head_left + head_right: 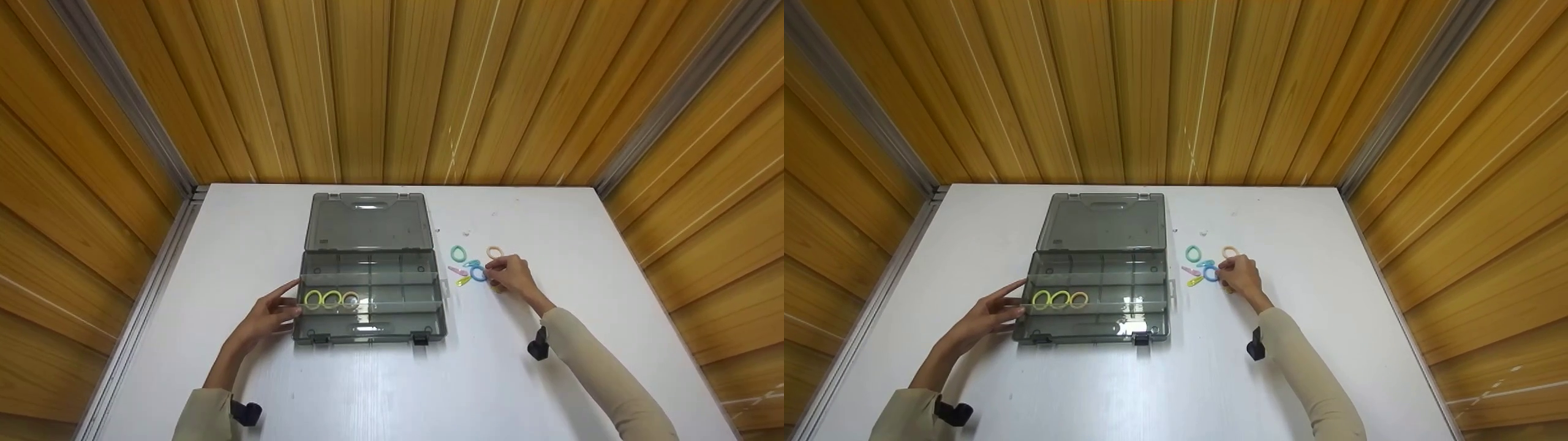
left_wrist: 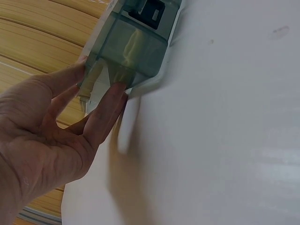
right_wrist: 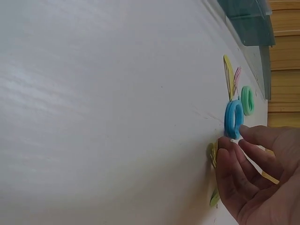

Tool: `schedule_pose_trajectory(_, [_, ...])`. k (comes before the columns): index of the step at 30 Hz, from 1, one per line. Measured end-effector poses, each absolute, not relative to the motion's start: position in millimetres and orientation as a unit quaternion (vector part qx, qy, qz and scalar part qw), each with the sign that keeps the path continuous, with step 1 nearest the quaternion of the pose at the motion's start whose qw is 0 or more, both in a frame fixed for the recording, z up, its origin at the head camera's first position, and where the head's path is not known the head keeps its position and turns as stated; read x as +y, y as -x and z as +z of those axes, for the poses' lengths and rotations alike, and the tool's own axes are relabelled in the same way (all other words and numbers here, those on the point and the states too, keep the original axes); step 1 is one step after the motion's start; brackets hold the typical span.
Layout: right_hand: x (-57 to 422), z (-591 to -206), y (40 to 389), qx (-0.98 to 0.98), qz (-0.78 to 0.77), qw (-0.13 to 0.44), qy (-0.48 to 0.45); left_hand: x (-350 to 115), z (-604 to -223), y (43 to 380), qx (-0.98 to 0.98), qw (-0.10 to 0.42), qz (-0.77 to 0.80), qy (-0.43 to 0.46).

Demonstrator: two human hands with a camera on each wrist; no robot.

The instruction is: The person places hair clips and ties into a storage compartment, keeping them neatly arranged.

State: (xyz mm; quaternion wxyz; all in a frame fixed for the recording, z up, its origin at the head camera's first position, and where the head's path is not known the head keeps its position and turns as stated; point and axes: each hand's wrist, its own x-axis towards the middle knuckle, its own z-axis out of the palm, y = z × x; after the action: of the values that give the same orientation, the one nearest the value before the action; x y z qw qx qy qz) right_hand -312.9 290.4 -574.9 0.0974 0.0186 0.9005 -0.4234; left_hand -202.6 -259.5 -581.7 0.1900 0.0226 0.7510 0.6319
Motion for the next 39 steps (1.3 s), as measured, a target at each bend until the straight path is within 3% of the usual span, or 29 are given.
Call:
schedule_pose_trajectory(21, [281,-580,311,0.932,-0.357,0.064,0.011,-260,-583,202,0.75,0.187,0.634,-0.026])
schedule_pose_trajectory(34, [276,-567,311,0.903,-0.428,0.04,0.005,-260,-585,203,0.752,0.184,0.632,-0.029])
schedule_pose_trajectory(39, [269,-557,308,0.873,-0.484,0.058,0.018,-260,-586,204,0.754,0.185,0.63,-0.029])
